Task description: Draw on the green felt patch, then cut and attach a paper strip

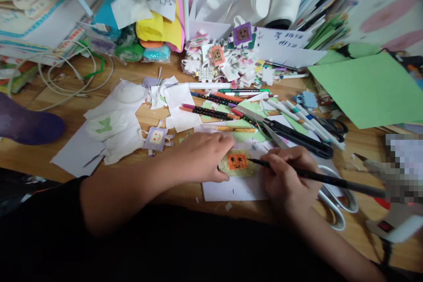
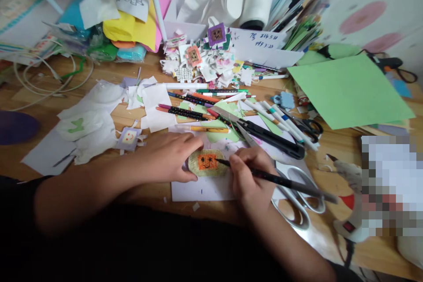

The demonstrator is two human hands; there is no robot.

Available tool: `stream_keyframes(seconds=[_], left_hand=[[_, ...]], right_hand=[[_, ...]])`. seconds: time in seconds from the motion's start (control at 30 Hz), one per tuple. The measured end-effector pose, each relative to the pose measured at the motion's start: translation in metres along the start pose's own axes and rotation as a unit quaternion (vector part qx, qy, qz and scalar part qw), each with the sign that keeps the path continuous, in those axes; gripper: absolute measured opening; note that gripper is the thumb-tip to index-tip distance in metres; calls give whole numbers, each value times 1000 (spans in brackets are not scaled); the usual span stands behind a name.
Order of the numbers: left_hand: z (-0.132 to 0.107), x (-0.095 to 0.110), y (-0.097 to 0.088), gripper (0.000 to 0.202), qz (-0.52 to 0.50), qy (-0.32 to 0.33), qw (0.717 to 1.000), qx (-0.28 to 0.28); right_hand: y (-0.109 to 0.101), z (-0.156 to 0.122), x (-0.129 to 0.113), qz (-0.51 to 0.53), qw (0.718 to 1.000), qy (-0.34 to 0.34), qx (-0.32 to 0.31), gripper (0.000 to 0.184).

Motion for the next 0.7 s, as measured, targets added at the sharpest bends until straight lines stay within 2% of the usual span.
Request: stream_keyframes(seconds=[0.13, 0.23, 0.33, 0.43, 0.53, 0.7], left_hand=[[0, -12, -10, 61, -110, -21, 993, -49], [2, -26, -20, 46, -152, -64, 985, -44], [4, -33, -28, 24, -186, -61, 981, -10], [3, -29, -30, 25, -231, -16, 973, -2], [-2, -17, -31, 29, -281, 13, 960, -19], [-17, 4, -31, 19, -367, -8, 930, -25]], right_hand=[[0, 5, 5, 65, 991, 35, 109, 17], [0, 7, 10, 113, 984, 54, 128, 17], [-2, 9, 13, 144, 980, 40, 128, 17], [-3, 10, 10, 176, 978, 22, 106, 13], [-3, 10, 4, 225, 972, 24, 61, 9], [-4, 9, -6, 297, 952, 62, 29, 6]])
Point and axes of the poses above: each hand's wrist, its own z-axis towards the middle knuckle, its own y-axis out of the palm, x = y × z, the point moved 3 cm from there along z, towards the middle knuckle, and after that the axes turned 14 degrees about -y, right-handed, at the moved point
